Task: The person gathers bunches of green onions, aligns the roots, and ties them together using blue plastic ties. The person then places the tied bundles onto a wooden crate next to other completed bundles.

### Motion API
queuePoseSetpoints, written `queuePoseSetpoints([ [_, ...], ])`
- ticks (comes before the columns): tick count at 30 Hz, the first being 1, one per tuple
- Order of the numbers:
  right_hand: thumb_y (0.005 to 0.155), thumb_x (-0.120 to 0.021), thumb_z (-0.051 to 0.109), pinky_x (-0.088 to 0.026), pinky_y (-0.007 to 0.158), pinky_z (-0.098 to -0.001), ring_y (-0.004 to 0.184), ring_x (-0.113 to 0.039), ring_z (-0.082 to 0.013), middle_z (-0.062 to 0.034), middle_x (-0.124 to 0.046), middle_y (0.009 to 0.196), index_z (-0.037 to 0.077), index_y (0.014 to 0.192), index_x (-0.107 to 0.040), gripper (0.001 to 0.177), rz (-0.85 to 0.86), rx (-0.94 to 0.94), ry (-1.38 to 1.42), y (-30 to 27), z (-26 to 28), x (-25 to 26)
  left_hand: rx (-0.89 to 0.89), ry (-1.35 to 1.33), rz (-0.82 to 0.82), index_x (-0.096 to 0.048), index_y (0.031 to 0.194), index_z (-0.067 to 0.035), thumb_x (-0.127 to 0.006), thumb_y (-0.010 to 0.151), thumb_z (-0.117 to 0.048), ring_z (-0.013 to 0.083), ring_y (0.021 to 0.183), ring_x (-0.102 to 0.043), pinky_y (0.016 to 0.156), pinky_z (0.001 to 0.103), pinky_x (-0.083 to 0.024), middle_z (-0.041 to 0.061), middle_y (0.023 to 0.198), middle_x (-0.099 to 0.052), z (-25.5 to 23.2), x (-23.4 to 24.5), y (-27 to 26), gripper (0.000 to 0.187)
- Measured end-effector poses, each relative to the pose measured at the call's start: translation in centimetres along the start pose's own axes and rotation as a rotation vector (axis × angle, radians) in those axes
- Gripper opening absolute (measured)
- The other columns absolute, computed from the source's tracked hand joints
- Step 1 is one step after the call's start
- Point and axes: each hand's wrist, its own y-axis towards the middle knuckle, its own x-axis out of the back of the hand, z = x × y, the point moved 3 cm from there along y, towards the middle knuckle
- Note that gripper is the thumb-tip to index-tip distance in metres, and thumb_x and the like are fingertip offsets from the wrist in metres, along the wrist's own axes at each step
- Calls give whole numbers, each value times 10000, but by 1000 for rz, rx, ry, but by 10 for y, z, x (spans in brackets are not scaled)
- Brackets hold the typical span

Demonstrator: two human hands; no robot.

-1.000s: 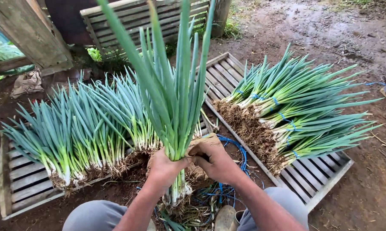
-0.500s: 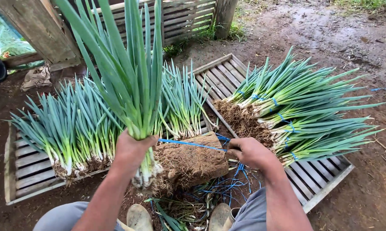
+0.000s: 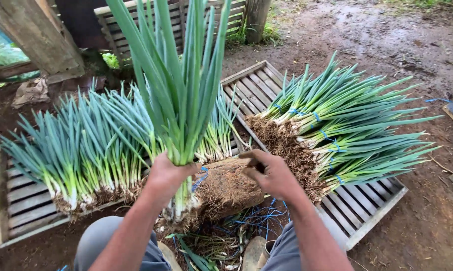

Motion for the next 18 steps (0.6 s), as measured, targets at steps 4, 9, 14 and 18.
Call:
queuePoseSetpoints([
  [4, 838, -791, 264, -489, 1047, -574, 1208, -606, -406, -246, -592, 1337, 47, 1461, -499, 721, 85, 316, 175, 14, 5, -22, 25, -81, 105, -705, 994, 93, -719, 691, 143, 289, 671, -639, 652, 421, -584, 185, 767, -632, 17, -25, 16, 307],
  [9, 1062, -507, 217, -561, 665, -358, 756, -685, -185, -75, -708, 881, 109, 956, -589, 172, 328, -5, 25, 43, -36, -59, 350, 84, 235, -642, 1106, -26, -729, 885, 14, 240, 940, -634, 952, 381, -559, 123, 1028, -647, 2, -45, 19, 241],
  [14, 1061, -498, 220, -534, 640, -371, 727, -631, -239, -134, -658, 884, 74, 1076, -657, 217, 171, -119, -31, 56, -43, -51, 323, -51, 178, -659, 1155, 40, -792, 808, 49, 287, 936, -656, 924, 399, -562, 183, 1022, -695, 33, -44, 42, 372],
  [18, 1018, -549, 338, -508, 702, -539, 836, -639, -457, -237, -594, 801, 61, 876, -585, 314, 22, 18, -306, 72, -40, -47, 256, -60, 236, -653, 1198, 38, -777, 800, 88, 335, 816, -673, 875, 467, -567, 237, 999, -709, 64, -32, 65, 419],
])
